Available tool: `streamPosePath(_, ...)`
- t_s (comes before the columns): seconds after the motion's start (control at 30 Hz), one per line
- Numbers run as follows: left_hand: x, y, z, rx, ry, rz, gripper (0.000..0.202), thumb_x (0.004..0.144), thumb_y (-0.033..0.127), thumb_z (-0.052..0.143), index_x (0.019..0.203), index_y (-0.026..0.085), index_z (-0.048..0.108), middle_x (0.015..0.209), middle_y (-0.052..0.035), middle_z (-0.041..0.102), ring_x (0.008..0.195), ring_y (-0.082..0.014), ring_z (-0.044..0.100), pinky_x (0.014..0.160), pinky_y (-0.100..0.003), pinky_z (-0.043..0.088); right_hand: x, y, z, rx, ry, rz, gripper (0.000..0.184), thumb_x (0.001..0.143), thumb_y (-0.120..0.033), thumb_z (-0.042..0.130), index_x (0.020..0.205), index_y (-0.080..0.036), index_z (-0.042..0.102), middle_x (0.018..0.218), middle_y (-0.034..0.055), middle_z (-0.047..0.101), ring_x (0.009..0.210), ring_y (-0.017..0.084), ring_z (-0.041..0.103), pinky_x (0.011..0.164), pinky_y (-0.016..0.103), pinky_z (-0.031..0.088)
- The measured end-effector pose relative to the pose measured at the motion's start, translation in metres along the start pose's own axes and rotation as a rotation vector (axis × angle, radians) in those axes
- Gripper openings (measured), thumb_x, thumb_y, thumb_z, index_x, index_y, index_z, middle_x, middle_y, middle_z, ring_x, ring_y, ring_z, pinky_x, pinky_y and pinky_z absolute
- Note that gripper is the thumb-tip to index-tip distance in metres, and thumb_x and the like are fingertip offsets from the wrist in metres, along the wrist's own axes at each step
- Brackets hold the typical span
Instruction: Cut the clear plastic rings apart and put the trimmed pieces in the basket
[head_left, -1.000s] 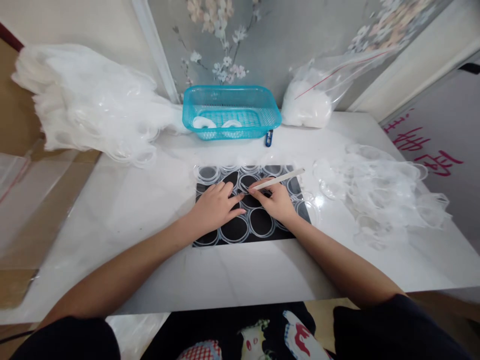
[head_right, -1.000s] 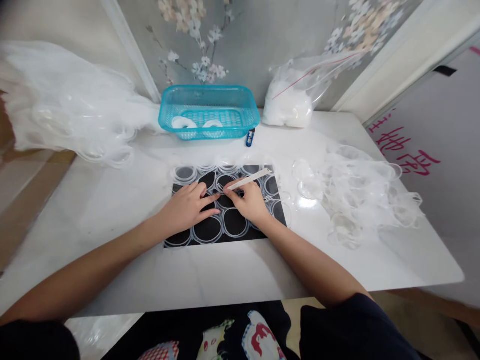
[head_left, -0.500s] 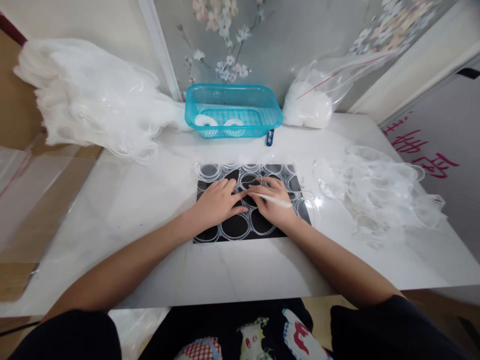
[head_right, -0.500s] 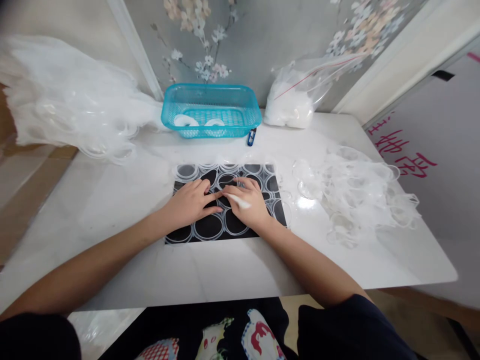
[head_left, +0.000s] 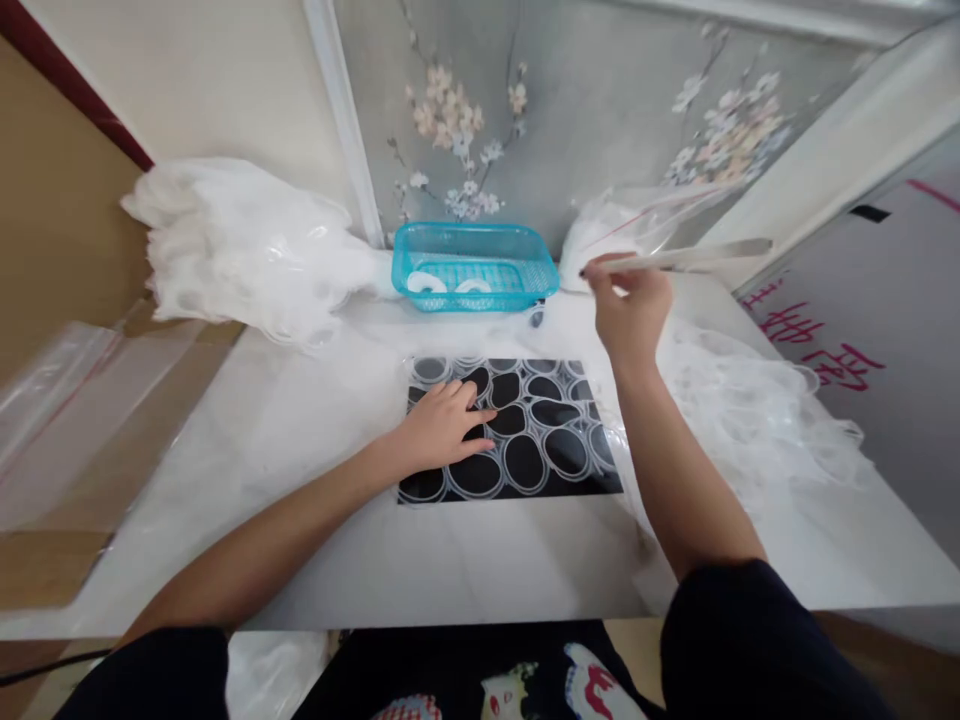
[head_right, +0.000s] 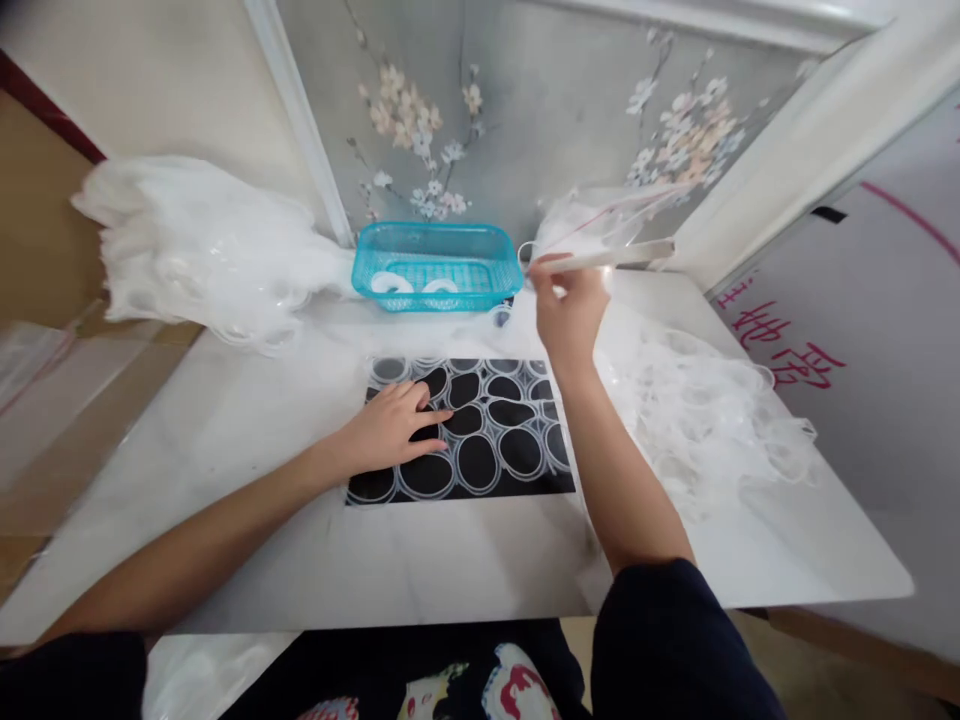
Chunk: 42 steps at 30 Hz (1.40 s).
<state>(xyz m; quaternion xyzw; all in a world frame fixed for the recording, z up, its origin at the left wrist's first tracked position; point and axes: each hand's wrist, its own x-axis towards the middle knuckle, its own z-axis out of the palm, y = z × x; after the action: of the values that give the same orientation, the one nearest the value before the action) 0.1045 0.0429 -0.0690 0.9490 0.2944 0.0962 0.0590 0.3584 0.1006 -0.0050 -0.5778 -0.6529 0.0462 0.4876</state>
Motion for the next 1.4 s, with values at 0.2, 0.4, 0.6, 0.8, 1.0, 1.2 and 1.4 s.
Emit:
streamPosePath(0.2, 0.004, 0.018, -0.082, -0.109, 0.569, -0.01, 0.035, 0.09, 0.03, 0.06, 0.12, 0.012, 0.061, 0.089, -0.0048, 0.051, 0.085, -0.0169, 0.052, 0.081, -0.032, 0.046, -0.046, -0.069, -0.014, 0.781, -0.485, 0.311, 0.012, 0.08, -0.032, 0.068, 0.075, -0.021, 0.068, 0.072, -0.0003, 0.069, 0.071, 0.014, 0.065, 0.075, 0.031, 0.051)
streamPosePath(0.4, -0.001, 0.061, -0.148, 0.156, 0.506, 0.011, 0.029, 0.089, 0.021, 0.06, 0.118, 0.017, 0.062, 0.087, -0.0031, 0.052, 0.079, -0.0169, 0.046, 0.074, -0.033, 0.042, -0.056, -0.094, -0.031, 1.292, -0.678, 0.472, 0.005, 0.078, -0.027, 0.073, 0.077, -0.023, 0.071, 0.073, -0.003, 0.068, 0.069, 0.01, 0.062, 0.076, 0.026, 0.051)
streamPosePath(0.6, -0.01, 0.076, -0.146, 0.234, 0.4, 0.048, 0.025, 0.089, 0.013, 0.058, 0.114, 0.017, 0.063, 0.086, -0.0028, 0.056, 0.078, -0.0172, 0.046, 0.071, -0.033, 0.038, -0.062, -0.096, -0.042, 1.335, -0.716, 0.498, 0.002, 0.08, -0.024, 0.072, 0.079, -0.021, 0.073, 0.072, -0.0024, 0.069, 0.072, 0.01, 0.064, 0.075, 0.024, 0.05)
streamPosePath(0.8, -0.01, 0.072, -0.14, 0.319, 0.474, 0.061, 0.026, 0.086, 0.011, 0.061, 0.112, 0.017, 0.063, 0.082, -0.002, 0.058, 0.074, -0.0166, 0.046, 0.067, -0.032, 0.035, -0.067, -0.105, -0.042, 1.467, -0.81, 0.458, 0.008, 0.083, -0.018, 0.068, 0.077, -0.019, 0.072, 0.074, -0.0022, 0.068, 0.073, 0.01, 0.065, 0.075, 0.024, 0.053)
streamPosePath(1.0, -0.004, 0.065, -0.139, 0.201, 0.485, 0.138, 0.008, 0.087, 0.012, 0.06, 0.084, 0.018, 0.063, 0.075, -0.0001, 0.055, 0.07, -0.0149, 0.045, 0.065, -0.031, 0.034, -0.074, -0.108, -0.043, 1.473, -0.868, 0.457, 0.006, 0.086, -0.017, 0.065, 0.084, -0.018, 0.071, 0.08, 0.0007, 0.071, 0.079, 0.012, 0.068, 0.078, 0.026, 0.053)
streamPosePath(1.2, -0.007, 0.057, -0.138, 0.125, 0.484, 0.193, 0.007, 0.086, 0.016, 0.063, 0.091, 0.02, 0.064, 0.08, -0.0001, 0.055, 0.07, -0.0142, 0.044, 0.066, -0.031, 0.033, -0.077, -0.108, -0.044, 1.465, -0.925, 0.48, 0.005, 0.086, -0.02, 0.066, 0.085, -0.018, 0.07, 0.083, 0.001, 0.07, 0.079, 0.012, 0.068, 0.079, 0.028, 0.053)
streamPosePath(1.4, -0.004, 0.056, -0.137, 0.001, 0.443, 0.203, 0.014, 0.088, 0.015, 0.06, 0.074, 0.018, 0.062, 0.073, 0.0006, 0.053, 0.068, -0.0133, 0.046, 0.066, -0.031, 0.035, -0.079, -0.113, -0.045, 1.477, -0.936, 0.535, 0.005, 0.086, -0.019, 0.065, 0.084, -0.018, 0.07, 0.078, -0.0002, 0.071, 0.079, 0.011, 0.069, 0.079, 0.026, 0.053)
